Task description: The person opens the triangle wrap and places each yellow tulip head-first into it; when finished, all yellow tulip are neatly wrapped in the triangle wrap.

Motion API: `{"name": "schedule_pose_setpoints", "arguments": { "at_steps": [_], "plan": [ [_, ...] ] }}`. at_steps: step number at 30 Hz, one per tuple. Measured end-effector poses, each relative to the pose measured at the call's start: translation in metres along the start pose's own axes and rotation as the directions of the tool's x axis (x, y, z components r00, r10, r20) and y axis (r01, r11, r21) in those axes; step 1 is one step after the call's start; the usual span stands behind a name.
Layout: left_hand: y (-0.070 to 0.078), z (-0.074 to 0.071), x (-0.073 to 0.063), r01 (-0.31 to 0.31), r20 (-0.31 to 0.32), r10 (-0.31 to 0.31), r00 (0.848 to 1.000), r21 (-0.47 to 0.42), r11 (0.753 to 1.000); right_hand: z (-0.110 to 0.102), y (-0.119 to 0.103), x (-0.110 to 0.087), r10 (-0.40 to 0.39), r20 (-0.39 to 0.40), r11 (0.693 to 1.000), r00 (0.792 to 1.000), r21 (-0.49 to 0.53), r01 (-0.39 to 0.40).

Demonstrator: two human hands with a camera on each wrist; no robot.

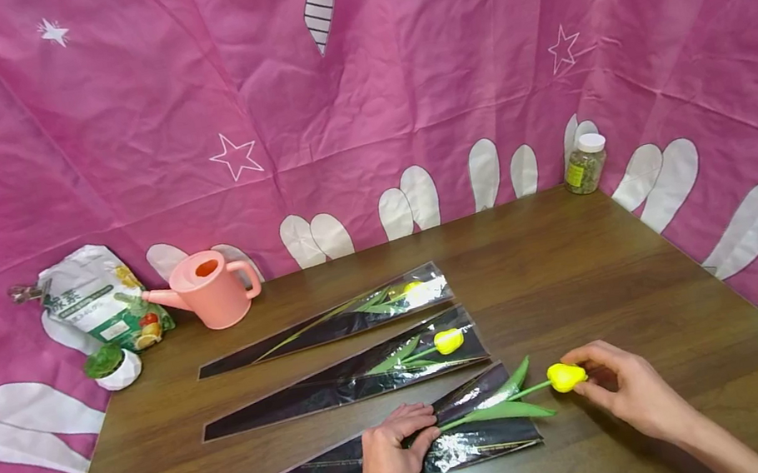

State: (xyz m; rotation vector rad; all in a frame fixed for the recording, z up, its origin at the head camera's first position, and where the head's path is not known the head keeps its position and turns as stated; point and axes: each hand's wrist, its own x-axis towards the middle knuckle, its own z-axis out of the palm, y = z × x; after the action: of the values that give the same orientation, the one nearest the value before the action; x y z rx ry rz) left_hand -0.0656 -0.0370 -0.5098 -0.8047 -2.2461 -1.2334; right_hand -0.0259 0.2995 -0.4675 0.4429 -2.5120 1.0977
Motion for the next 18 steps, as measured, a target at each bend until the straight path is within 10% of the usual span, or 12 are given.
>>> {"name": "schedule_pose_setpoints", "arguments": {
  "at_steps": [18],
  "plan": [
    [0.001,-0.001,0.002,0.016,0.001,-0.016,1.0,-0.023,1.0,0.023,-0.017,0.007,-0.025,0.053,0.982,0.998,0.189,0.015]
  ]
}}
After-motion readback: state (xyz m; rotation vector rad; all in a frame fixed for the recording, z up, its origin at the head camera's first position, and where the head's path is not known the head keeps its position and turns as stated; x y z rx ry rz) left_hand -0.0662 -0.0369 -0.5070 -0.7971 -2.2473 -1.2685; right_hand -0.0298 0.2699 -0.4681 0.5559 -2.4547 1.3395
